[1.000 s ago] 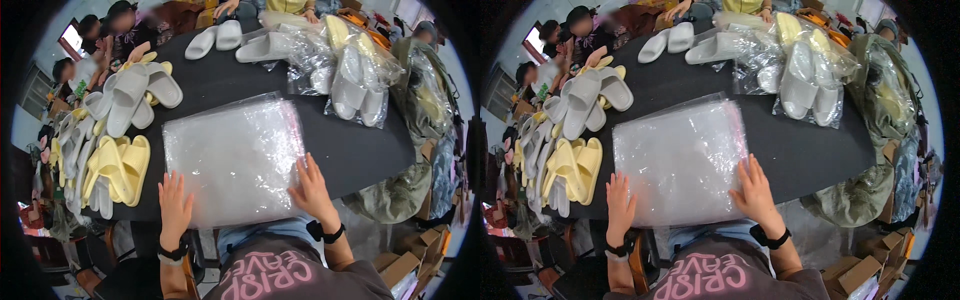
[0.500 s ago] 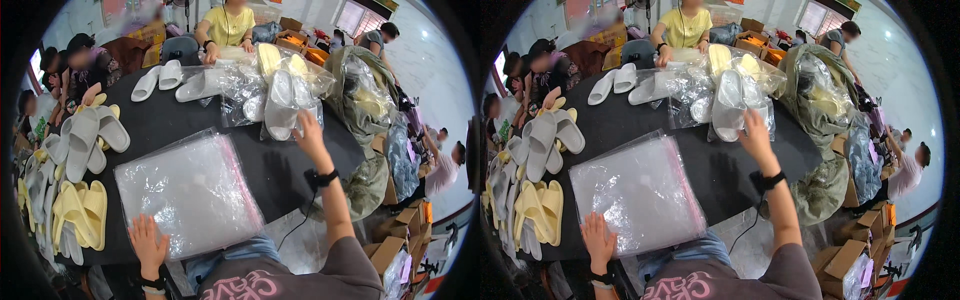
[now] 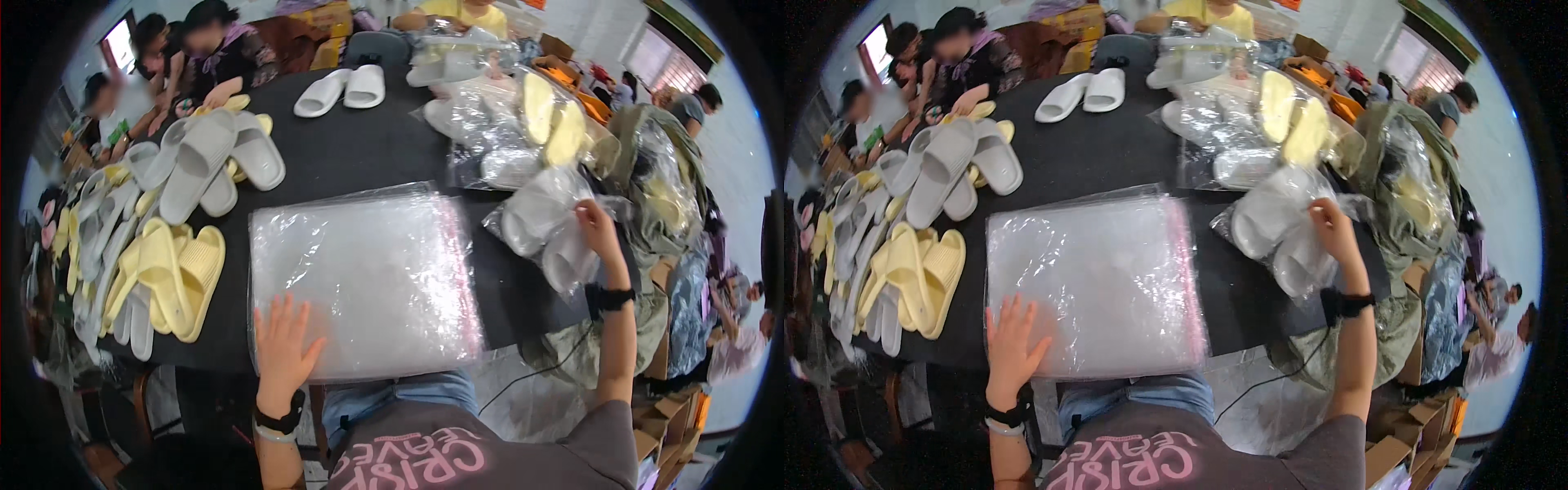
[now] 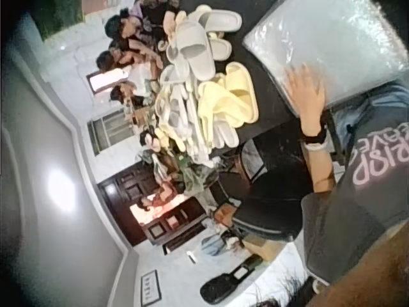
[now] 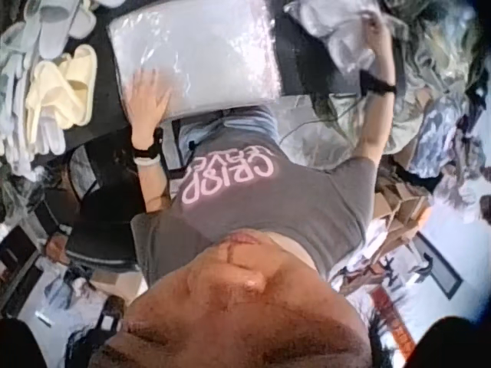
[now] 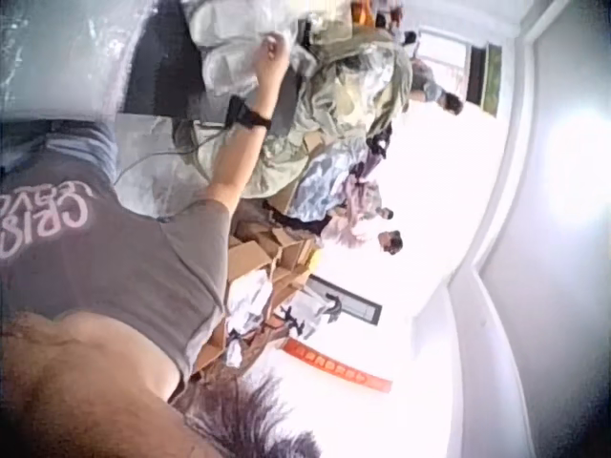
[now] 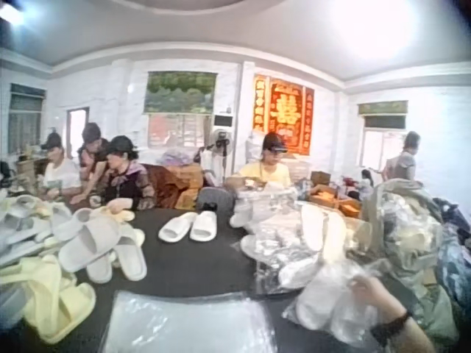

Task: The person places pairs of slippers into clear plastic bags on a table. They handle black, white, and yellow slippers, placing them into bags and stacking the packaged items. The person also retrieves more slippers from a large sack to continue the process.

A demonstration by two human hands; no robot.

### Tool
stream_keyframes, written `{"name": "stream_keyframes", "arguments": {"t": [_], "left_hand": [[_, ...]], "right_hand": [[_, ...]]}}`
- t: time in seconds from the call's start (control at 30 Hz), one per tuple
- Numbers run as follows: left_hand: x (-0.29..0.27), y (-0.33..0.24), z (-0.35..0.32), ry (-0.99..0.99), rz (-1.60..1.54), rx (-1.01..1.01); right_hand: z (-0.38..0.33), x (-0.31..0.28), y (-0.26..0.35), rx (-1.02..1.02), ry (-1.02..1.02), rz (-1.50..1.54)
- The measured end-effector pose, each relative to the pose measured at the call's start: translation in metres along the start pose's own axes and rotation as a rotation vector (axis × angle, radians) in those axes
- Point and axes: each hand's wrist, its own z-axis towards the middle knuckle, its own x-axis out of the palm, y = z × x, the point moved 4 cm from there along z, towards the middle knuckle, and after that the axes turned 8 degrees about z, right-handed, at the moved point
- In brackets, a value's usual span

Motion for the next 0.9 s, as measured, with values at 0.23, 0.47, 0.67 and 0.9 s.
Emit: {"name": "stream_keyframes", "arguments": {"t": [0.23,0.47,0.67,0.9], "left_hand": [[0.005,-0.044,-0.007,0.038,-0.146,0.065],[0.019,-0.042,-0.007,0.023,-0.124,0.086],[0.053,-0.040,-0.017,0.180,-0.417,-0.066],[0.064,-0.039,-0.021,0.189,-0.781,-0.028]], "right_hand": [[-0.035,-0.044,0.111,0.219,-0.362,0.783],[-0.069,0.058,0.260,0.001,-0.198,0.821],[-0.101,0.189,0.295,-0.381,0.431,0.635],[-0.117,0.209,0.239,-0.284,0.078,0.024]]}}
